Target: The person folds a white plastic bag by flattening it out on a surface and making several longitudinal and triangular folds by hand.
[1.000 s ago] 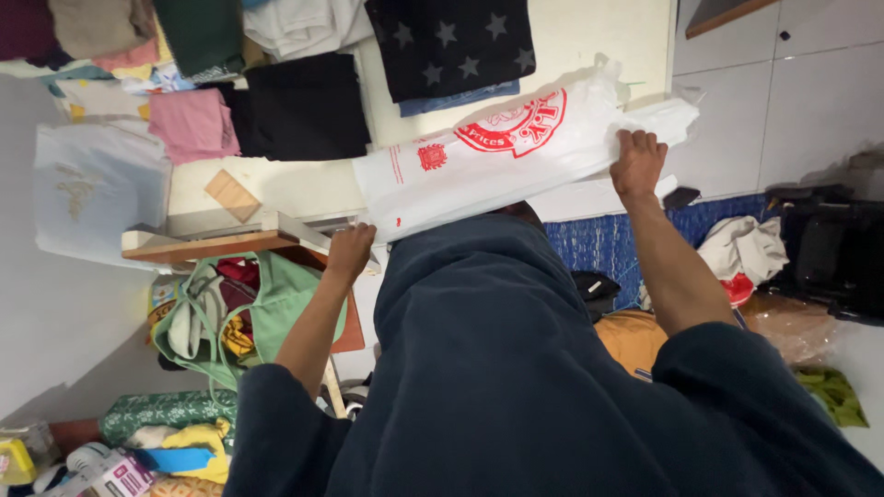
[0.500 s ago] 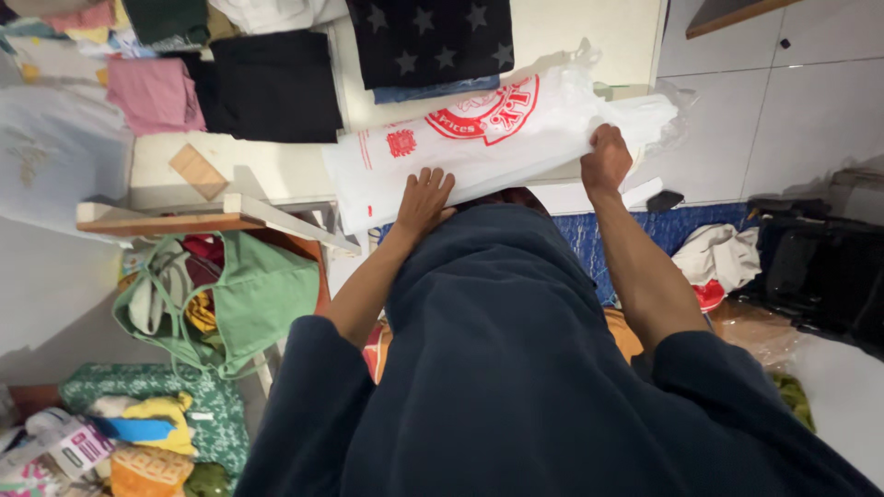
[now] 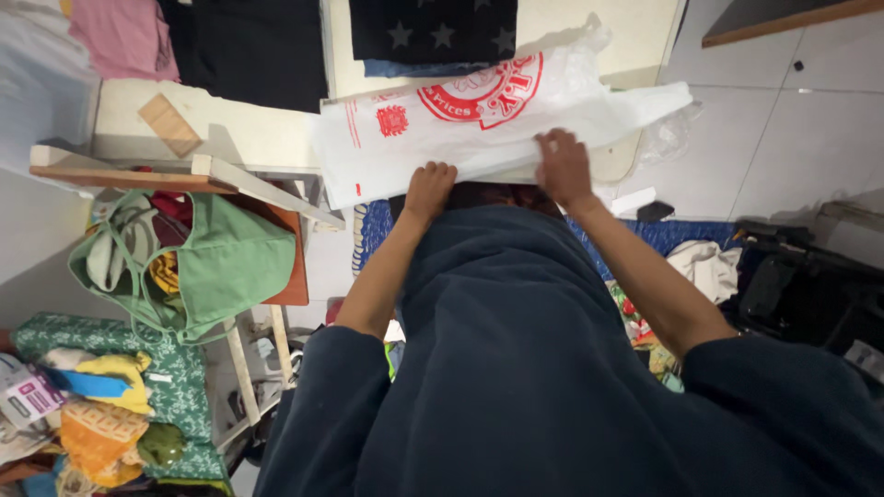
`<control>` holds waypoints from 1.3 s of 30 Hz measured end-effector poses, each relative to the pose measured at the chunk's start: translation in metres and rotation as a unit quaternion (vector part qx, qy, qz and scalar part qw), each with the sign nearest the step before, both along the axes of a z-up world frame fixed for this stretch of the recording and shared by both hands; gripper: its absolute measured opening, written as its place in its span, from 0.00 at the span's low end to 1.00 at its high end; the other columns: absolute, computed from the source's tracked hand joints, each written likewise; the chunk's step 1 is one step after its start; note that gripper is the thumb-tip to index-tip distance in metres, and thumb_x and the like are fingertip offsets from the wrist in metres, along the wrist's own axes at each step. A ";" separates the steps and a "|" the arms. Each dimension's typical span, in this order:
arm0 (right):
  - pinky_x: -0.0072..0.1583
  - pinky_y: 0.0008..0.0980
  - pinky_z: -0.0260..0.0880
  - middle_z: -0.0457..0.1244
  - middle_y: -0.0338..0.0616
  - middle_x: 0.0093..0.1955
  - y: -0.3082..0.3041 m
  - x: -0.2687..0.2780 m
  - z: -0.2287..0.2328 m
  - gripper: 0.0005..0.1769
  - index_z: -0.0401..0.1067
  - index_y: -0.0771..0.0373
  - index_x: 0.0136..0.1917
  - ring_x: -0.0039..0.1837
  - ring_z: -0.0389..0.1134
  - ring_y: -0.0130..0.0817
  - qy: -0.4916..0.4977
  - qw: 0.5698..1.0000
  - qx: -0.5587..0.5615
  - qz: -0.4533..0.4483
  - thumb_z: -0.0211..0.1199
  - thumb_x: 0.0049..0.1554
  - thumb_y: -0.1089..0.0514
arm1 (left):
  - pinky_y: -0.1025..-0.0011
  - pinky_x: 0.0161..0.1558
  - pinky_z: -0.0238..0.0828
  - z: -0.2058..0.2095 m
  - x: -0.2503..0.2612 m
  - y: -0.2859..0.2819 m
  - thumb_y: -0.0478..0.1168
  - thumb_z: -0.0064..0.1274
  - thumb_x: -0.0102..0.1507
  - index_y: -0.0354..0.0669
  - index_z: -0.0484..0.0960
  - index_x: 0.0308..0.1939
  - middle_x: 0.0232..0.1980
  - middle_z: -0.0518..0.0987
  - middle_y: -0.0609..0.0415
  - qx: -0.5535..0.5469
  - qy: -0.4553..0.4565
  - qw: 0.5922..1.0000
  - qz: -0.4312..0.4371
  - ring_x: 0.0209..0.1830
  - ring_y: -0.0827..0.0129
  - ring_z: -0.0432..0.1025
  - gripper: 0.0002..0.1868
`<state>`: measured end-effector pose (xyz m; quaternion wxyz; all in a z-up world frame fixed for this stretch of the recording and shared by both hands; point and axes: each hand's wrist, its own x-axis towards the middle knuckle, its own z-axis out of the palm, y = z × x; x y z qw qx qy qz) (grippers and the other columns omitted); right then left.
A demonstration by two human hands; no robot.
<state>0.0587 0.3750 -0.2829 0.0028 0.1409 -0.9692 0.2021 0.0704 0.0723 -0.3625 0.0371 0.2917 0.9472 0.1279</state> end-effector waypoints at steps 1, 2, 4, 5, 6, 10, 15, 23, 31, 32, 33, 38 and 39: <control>0.53 0.47 0.63 0.62 0.54 0.57 -0.011 0.001 0.004 0.29 0.71 0.64 0.60 0.58 0.63 0.51 0.027 0.999 -0.001 0.038 0.64 0.43 0.62 | 0.61 0.39 0.69 0.011 -0.003 0.003 0.39 0.54 0.57 0.47 0.75 0.40 0.40 0.74 0.54 0.015 0.014 1.000 0.003 0.43 0.59 0.71 0.09; 0.52 0.45 0.62 0.63 0.54 0.57 -0.016 -0.001 0.005 0.30 0.72 0.64 0.60 0.57 0.64 0.50 0.053 0.996 -0.002 0.076 0.64 0.42 0.59 | 0.61 0.38 0.69 0.022 -0.002 0.008 0.39 0.54 0.57 0.46 0.75 0.40 0.40 0.74 0.53 0.030 0.029 0.999 0.005 0.42 0.58 0.71 0.09; 0.54 0.43 0.62 0.64 0.45 0.54 -0.026 -0.005 -0.005 0.19 0.73 0.60 0.56 0.56 0.65 0.42 0.078 0.991 0.042 0.095 0.62 0.50 0.61 | 0.61 0.37 0.68 0.035 -0.004 0.011 0.40 0.54 0.57 0.44 0.75 0.41 0.41 0.74 0.52 0.046 0.042 0.998 0.011 0.41 0.58 0.71 0.10; 0.55 0.41 0.62 0.65 0.40 0.52 -0.027 -0.008 -0.013 0.14 0.73 0.58 0.55 0.55 0.65 0.38 0.091 0.988 0.064 0.108 0.61 0.54 0.61 | 0.61 0.36 0.68 0.036 -0.006 0.012 0.39 0.53 0.58 0.43 0.75 0.43 0.41 0.74 0.52 0.046 0.043 0.998 0.019 0.41 0.58 0.71 0.11; 0.54 0.41 0.62 0.64 0.40 0.49 -0.025 -0.011 -0.021 0.10 0.72 0.58 0.52 0.54 0.65 0.38 0.077 0.987 0.071 0.122 0.60 0.55 0.61 | 0.61 0.36 0.68 0.035 -0.007 0.013 0.39 0.53 0.58 0.43 0.76 0.44 0.42 0.74 0.52 0.046 0.044 0.998 0.027 0.42 0.58 0.70 0.11; 0.53 0.40 0.62 0.62 0.40 0.43 -0.015 -0.012 -0.044 0.03 0.70 0.57 0.44 0.50 0.65 0.39 0.043 0.983 0.057 0.169 0.59 0.54 0.60 | 0.61 0.40 0.70 0.014 -0.005 0.008 0.36 0.53 0.59 0.46 0.75 0.42 0.42 0.74 0.53 0.026 0.011 1.000 0.012 0.44 0.58 0.71 0.08; 0.53 0.41 0.63 0.63 0.43 0.45 -0.005 0.000 -0.051 0.07 0.70 0.59 0.44 0.51 0.66 0.42 0.037 0.980 0.025 0.196 0.60 0.49 0.60 | 0.61 0.41 0.70 -0.010 -0.002 0.016 0.35 0.55 0.57 0.44 0.76 0.43 0.41 0.75 0.52 0.031 0.008 0.999 0.008 0.44 0.57 0.72 0.11; 0.47 0.45 0.67 0.63 0.46 0.38 -0.031 -0.004 -0.017 0.07 0.68 0.61 0.41 0.45 0.66 0.45 -0.028 0.981 -0.098 0.162 0.66 0.54 0.59 | 0.55 0.44 0.71 -0.025 -0.006 0.024 0.37 0.58 0.54 0.44 0.81 0.34 0.40 0.80 0.49 0.027 -0.114 0.993 -0.030 0.44 0.54 0.75 0.06; 0.62 0.46 0.67 0.64 0.49 0.56 -0.121 -0.051 0.015 0.17 0.73 0.64 0.55 0.61 0.65 0.49 0.128 0.969 -0.159 0.137 0.64 0.51 0.67 | 0.49 0.57 0.64 0.019 -0.030 0.001 0.36 0.55 0.64 0.39 0.78 0.52 0.54 0.77 0.44 0.171 0.021 0.979 0.111 0.55 0.48 0.70 0.13; 0.63 0.47 0.66 0.63 0.48 0.57 -0.130 -0.056 0.013 0.18 0.74 0.64 0.56 0.62 0.65 0.50 0.128 0.969 -0.165 0.129 0.64 0.51 0.68 | 0.47 0.63 0.60 0.022 -0.036 -0.004 0.37 0.54 0.64 0.39 0.77 0.54 0.62 0.76 0.42 0.184 0.074 0.964 0.178 0.63 0.47 0.68 0.15; 0.65 0.47 0.66 0.63 0.49 0.59 -0.137 -0.059 0.008 0.18 0.73 0.65 0.58 0.64 0.65 0.50 0.122 0.968 -0.174 0.130 0.64 0.52 0.68 | 0.45 0.68 0.56 0.022 -0.042 -0.010 0.37 0.52 0.65 0.41 0.76 0.58 0.67 0.72 0.44 0.160 0.086 0.967 0.181 0.69 0.48 0.64 0.17; 0.81 0.54 0.52 0.54 0.54 0.76 -0.183 -0.059 -0.036 0.25 0.63 0.65 0.73 0.80 0.54 0.51 0.059 0.970 -0.172 0.161 0.61 0.66 0.56 | 0.38 0.78 0.34 -0.003 -0.060 -0.034 0.50 0.48 0.71 0.43 0.63 0.77 0.83 0.54 0.46 0.090 0.054 0.988 0.116 0.84 0.50 0.43 0.32; 0.81 0.55 0.47 0.51 0.55 0.79 -0.187 -0.059 -0.046 0.29 0.60 0.65 0.76 0.82 0.49 0.52 0.036 0.975 -0.151 0.161 0.60 0.66 0.52 | 0.38 0.79 0.33 -0.009 -0.061 -0.034 0.51 0.47 0.72 0.42 0.60 0.78 0.83 0.52 0.45 0.094 0.033 0.988 0.121 0.85 0.50 0.41 0.34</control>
